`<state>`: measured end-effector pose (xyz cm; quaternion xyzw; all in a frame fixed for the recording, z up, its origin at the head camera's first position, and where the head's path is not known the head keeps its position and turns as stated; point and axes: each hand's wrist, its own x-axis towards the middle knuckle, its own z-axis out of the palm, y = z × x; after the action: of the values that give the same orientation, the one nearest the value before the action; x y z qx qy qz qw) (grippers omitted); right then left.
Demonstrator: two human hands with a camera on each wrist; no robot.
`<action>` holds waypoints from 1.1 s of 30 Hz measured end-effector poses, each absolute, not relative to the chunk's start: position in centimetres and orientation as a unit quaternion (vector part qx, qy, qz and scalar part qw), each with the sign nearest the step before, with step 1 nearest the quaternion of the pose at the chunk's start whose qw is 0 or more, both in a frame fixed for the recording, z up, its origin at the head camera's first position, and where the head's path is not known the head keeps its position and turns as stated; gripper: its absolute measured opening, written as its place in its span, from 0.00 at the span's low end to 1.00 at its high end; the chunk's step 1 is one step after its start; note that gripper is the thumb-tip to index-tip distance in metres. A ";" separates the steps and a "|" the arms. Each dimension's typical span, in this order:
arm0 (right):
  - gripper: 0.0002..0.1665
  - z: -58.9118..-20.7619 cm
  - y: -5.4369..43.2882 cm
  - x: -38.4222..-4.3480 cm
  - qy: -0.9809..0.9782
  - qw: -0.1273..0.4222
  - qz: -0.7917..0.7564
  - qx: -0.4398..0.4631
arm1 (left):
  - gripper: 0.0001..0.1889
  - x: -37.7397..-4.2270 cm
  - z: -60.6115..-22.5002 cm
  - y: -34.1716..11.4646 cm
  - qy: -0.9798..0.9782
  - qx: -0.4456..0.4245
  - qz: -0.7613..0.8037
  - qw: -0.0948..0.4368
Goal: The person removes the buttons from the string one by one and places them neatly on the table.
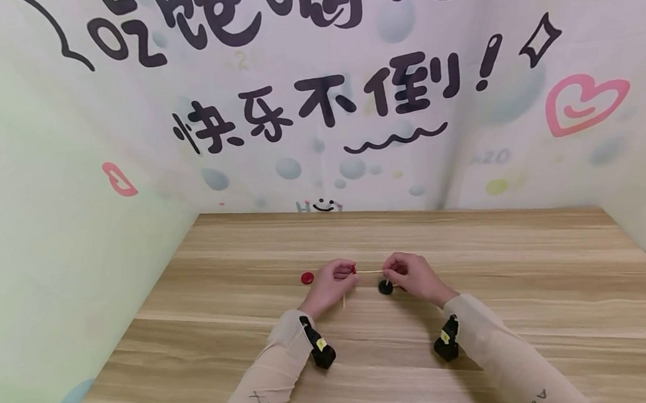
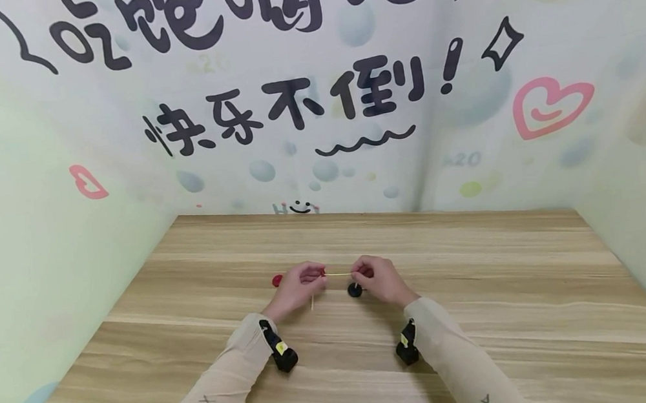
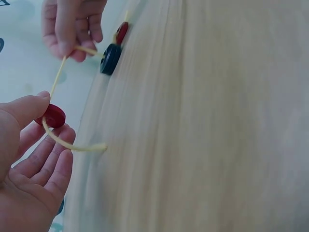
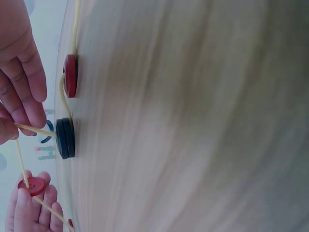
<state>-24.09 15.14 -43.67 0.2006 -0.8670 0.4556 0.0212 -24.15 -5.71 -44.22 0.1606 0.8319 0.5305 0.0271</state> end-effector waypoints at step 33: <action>0.03 -43.9 16.5 -23.9 -0.874 0.017 0.447 0.188 | 0.17 -25.1 -43.7 -11.5 0.848 0.114 0.518 -0.004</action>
<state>-23.86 16.48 -43.87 0.1879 -0.8743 0.4472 0.0166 -25.11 -11.50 -43.74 0.1144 0.8479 0.5177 -0.0036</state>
